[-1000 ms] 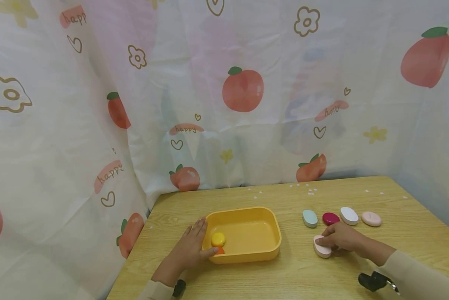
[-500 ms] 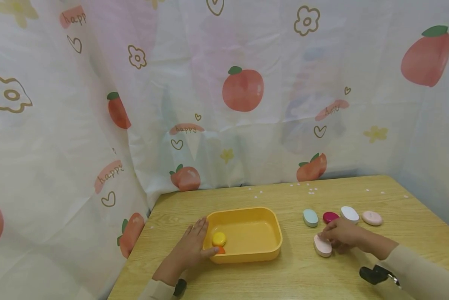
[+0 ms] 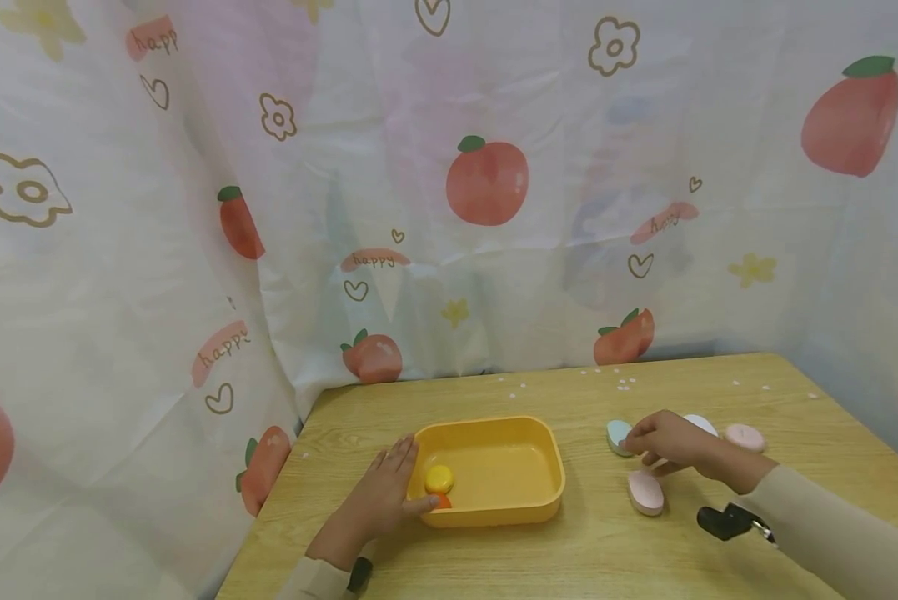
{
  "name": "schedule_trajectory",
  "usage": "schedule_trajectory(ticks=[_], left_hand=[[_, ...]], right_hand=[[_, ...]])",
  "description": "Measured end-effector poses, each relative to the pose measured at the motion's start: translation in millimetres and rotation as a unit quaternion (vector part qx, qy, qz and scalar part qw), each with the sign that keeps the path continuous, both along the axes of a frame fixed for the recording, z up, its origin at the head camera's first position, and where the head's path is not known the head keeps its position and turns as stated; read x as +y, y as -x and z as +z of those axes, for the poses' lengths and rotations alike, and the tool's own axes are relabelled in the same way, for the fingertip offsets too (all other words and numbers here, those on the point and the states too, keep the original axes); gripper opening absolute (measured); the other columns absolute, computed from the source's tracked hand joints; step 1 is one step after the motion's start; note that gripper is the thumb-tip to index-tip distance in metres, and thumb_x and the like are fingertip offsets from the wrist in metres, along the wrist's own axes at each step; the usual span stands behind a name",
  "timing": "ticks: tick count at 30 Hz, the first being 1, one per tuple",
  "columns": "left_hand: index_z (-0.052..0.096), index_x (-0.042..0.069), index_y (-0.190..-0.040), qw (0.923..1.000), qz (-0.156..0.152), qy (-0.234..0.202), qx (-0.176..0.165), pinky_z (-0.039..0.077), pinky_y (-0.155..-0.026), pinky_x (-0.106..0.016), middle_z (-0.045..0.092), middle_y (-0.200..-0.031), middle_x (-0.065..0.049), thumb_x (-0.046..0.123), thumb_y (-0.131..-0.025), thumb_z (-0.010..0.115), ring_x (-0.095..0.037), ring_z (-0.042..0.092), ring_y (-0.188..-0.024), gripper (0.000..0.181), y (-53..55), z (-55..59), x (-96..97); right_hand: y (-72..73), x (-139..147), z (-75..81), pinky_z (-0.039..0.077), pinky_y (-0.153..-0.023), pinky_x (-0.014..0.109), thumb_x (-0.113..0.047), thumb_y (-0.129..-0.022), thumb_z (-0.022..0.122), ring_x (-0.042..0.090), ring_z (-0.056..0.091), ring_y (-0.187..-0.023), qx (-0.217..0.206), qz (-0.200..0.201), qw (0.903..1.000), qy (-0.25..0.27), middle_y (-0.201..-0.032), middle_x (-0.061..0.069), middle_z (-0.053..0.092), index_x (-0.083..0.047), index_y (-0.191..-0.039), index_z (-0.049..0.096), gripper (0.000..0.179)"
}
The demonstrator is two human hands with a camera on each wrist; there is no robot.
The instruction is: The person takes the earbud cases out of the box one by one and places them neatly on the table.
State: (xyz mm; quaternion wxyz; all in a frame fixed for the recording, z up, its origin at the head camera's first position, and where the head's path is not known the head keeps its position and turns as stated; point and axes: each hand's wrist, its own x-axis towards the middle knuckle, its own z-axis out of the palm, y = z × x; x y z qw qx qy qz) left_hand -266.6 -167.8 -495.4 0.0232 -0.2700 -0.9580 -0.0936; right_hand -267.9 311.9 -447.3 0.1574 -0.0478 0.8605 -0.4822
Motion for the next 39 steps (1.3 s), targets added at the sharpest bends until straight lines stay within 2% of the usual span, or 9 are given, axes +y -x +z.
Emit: schedule_trajectory(ticks=[6,16,21,32,39], left_hand=[[0.017,-0.001,-0.154,0.9999,-0.001,0.012,0.007,0.015,-0.115,-0.05,0.013,-0.161,-0.014,0.074,-0.09,0.038,-0.027,0.014,-0.146,0.101,2.0,0.4,-0.8],[0.018,-0.001,-0.154,0.9997,0.006,0.024,0.004,0.015,-0.115,-0.049,0.013,-0.161,-0.013,0.077,-0.088,0.035,-0.025,0.013,-0.146,0.103,1.2,1.5,1.6],[0.018,-0.001,-0.154,0.9996,0.006,0.027,0.006,0.015,-0.115,-0.049,0.014,-0.161,-0.013,0.076,-0.089,0.036,-0.026,0.014,-0.146,0.102,0.7,3.1,1.5],[0.019,-0.001,-0.154,0.9996,0.005,0.029,0.006,0.015,-0.115,-0.05,0.015,-0.16,-0.014,0.074,-0.09,0.037,-0.027,0.014,-0.146,0.1,1.5,4.4,-0.1],[0.019,0.0,-0.154,0.9995,0.009,0.031,0.004,0.015,-0.115,-0.049,0.014,-0.16,-0.013,0.075,-0.09,0.036,-0.026,0.013,-0.146,0.101,2.5,2.8,-0.4]], right_hand=[[12.4,-18,4.6,0.056,-0.07,0.039,-0.022,-0.095,0.064,0.027,0.058,-0.088,0.007,0.015,0.9999,0.003,-0.101,0.014,0.059,0.008,-0.114,0.062,0.036],[26.2,-42,17.4,0.056,-0.069,0.039,-0.022,-0.095,0.065,0.024,0.056,-0.081,0.031,0.046,0.9985,0.0,-0.104,0.012,0.059,0.009,-0.114,0.063,0.036],[31.3,-60,23.7,0.057,-0.071,0.04,-0.02,-0.094,0.066,0.026,0.059,-0.083,0.033,0.057,0.9978,0.001,-0.105,0.013,0.061,0.008,-0.113,0.063,0.034],[38.4,-106,22.9,0.057,-0.072,0.041,-0.013,-0.093,0.067,0.028,0.063,-0.084,0.031,0.082,0.9954,0.039,-0.101,0.017,0.065,0.01,-0.111,0.064,0.029],[42.3,-124,24.7,0.057,-0.073,0.04,-0.011,-0.092,0.067,0.035,0.064,-0.092,0.021,0.079,0.9953,0.052,-0.106,0.018,0.065,0.012,-0.117,0.06,0.035]])
